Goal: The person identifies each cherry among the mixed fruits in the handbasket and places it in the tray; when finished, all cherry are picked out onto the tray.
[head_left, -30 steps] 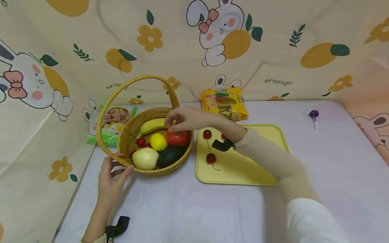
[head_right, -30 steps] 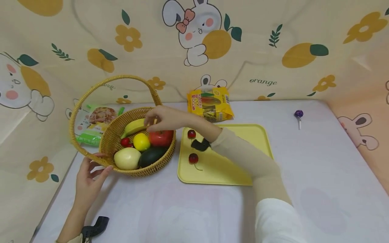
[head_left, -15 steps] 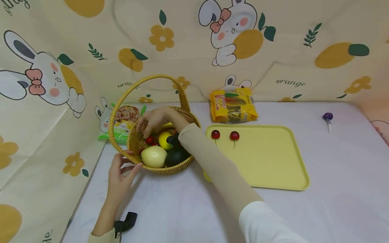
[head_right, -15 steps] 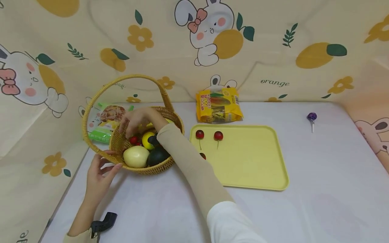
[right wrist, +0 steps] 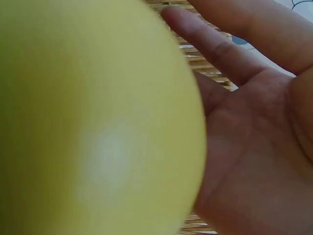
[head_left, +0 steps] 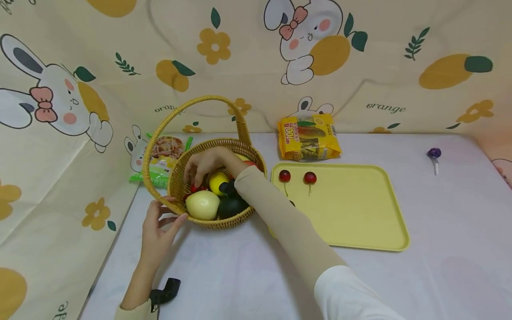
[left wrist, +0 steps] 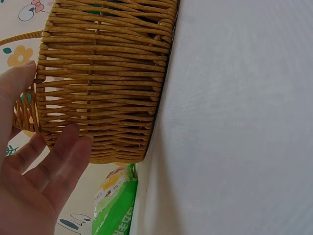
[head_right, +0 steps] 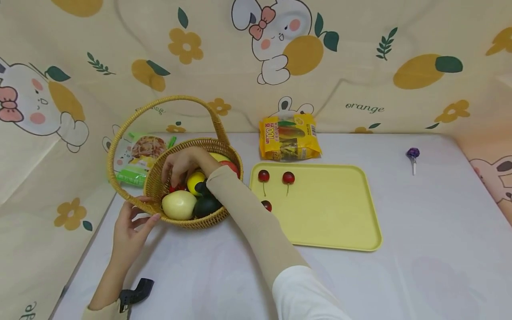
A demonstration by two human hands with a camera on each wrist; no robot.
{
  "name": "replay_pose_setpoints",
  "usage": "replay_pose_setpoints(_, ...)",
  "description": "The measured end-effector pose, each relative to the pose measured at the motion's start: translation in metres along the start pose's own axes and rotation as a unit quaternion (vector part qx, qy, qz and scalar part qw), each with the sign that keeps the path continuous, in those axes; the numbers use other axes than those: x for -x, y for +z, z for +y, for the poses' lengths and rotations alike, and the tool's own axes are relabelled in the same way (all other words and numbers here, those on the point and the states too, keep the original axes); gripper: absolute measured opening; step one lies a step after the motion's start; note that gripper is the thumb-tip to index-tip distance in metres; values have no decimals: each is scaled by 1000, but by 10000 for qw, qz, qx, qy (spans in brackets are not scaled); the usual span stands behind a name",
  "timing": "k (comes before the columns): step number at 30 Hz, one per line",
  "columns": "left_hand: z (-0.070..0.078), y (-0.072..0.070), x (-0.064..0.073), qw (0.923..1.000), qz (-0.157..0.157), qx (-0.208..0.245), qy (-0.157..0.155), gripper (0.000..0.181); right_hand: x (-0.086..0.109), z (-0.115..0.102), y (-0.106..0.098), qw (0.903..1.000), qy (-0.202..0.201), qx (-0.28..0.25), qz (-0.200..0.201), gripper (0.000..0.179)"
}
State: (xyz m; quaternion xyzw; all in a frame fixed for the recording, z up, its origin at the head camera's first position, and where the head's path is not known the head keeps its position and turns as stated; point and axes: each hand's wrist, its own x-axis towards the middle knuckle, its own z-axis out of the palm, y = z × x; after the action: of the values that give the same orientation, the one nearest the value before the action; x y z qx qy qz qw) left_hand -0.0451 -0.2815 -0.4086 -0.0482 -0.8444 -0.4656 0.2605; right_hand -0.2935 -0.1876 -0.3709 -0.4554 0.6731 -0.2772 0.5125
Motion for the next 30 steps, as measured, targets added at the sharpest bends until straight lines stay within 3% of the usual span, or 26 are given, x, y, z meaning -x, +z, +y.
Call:
replay_pose_setpoints(5,0,0,0,10000,-33,-3,45,48,0,-4,2,9998,124,142,81,36)
replay_pose_setpoints(15,-1,0,1,10000,-16,32,2,48,-3,-20,3,9948,953,-301,173,34)
replay_pose_setpoints(23,-2,0,2,9999,-69,70,-140,49,-11,-17,6,9945,977,-320,206,37)
replay_pose_setpoints(30,1,-1,0,9999,-53,38,-142,48,-16,-16,7,9966,752,-198,261,34)
